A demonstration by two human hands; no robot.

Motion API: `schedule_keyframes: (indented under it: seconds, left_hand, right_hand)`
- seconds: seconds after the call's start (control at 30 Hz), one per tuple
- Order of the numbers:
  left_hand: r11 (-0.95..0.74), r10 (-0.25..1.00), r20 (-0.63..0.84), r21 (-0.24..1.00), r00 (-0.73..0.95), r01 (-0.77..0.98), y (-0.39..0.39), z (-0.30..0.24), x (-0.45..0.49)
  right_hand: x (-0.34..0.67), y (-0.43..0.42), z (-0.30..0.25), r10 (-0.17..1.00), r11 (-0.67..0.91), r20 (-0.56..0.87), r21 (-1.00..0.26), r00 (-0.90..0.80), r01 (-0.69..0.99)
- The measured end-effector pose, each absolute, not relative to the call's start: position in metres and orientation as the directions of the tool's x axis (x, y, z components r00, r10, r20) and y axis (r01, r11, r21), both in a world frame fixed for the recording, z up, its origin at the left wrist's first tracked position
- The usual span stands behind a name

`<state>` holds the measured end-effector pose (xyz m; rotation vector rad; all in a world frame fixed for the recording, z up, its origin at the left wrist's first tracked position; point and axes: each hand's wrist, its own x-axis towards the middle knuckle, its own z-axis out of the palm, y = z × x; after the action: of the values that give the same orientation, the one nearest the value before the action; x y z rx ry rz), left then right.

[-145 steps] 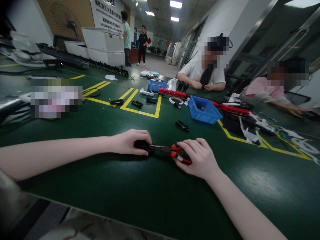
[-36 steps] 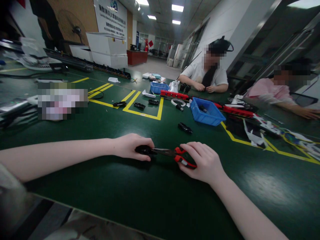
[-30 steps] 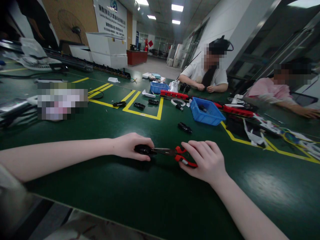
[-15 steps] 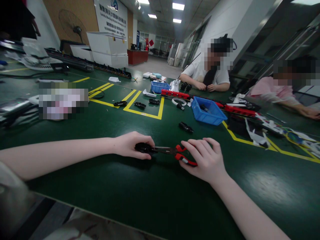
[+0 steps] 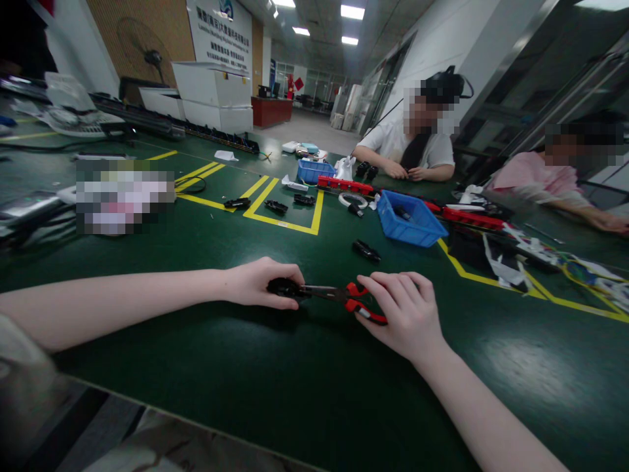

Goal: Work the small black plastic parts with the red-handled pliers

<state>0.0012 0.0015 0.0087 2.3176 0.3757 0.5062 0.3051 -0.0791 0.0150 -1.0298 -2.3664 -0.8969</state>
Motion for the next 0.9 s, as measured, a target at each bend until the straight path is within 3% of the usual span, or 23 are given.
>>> schedule_keyframes:
  seconds: [0.37, 0.6, 0.9]
  left_hand:
    - [-0.701, 0.39, 0.244, 0.704, 0.888, 0.115, 0.0026, 0.0078, 0.0012]
    - [-0.669, 0.4, 0.209, 0.732, 0.893, 0.128, 0.0042, 0.0093, 0.001]
    - [-0.634, 0.41, 0.187, 0.762, 0.893, 0.131, 0.0035, 0.0084, 0.0014]
  right_hand:
    - [0.3058, -0.0786, 0.0126, 0.525, 0.505, 0.56, 0.402, -0.642, 0.764]
    - [0.3077, -0.0774, 0.0097, 0.561, 0.608, 0.528, 0.259, -0.637, 0.75]
    - [0.3051, -0.0757, 0.0082, 0.592, 0.638, 0.508, 0.179, -0.626, 0.749]
